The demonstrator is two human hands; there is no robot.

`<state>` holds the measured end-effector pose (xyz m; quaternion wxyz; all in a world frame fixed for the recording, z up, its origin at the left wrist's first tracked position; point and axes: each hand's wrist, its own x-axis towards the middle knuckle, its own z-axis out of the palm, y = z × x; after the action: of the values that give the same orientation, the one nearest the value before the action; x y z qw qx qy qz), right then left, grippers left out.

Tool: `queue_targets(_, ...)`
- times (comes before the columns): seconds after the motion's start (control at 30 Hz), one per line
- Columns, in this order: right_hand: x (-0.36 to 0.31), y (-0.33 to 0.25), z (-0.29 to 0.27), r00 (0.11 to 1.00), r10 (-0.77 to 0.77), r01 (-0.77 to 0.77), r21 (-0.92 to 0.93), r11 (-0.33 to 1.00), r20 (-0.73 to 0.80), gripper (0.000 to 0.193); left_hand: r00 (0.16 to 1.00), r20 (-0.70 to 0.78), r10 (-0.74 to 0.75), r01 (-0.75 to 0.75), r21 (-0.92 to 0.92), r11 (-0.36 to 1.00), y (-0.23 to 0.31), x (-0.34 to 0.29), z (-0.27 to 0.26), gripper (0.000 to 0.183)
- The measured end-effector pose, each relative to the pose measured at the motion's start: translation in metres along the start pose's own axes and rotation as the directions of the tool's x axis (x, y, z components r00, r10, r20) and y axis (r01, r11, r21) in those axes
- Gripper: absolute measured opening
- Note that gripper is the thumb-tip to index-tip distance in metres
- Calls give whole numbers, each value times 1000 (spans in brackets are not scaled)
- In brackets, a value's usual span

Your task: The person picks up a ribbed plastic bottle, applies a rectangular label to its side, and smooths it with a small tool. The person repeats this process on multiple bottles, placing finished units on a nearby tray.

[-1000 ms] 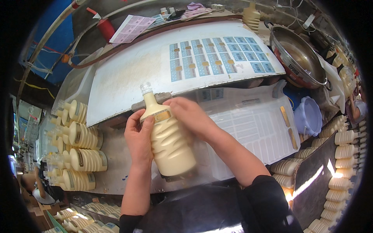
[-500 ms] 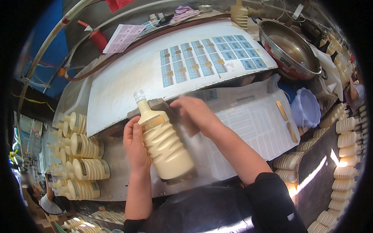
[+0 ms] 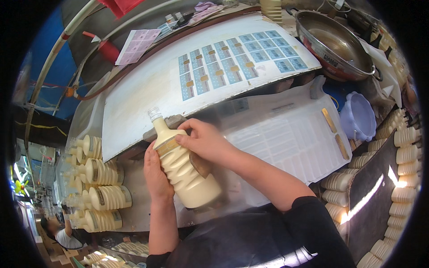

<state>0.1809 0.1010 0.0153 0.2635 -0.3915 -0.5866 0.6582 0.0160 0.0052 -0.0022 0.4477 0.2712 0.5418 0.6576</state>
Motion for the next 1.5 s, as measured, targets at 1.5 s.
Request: queue_targets(1.5, 0, 7, 9, 997, -36, 37, 11, 999, -71, 34, 998, 64, 15, -4, -170, 985, -21, 9, -15, 36)
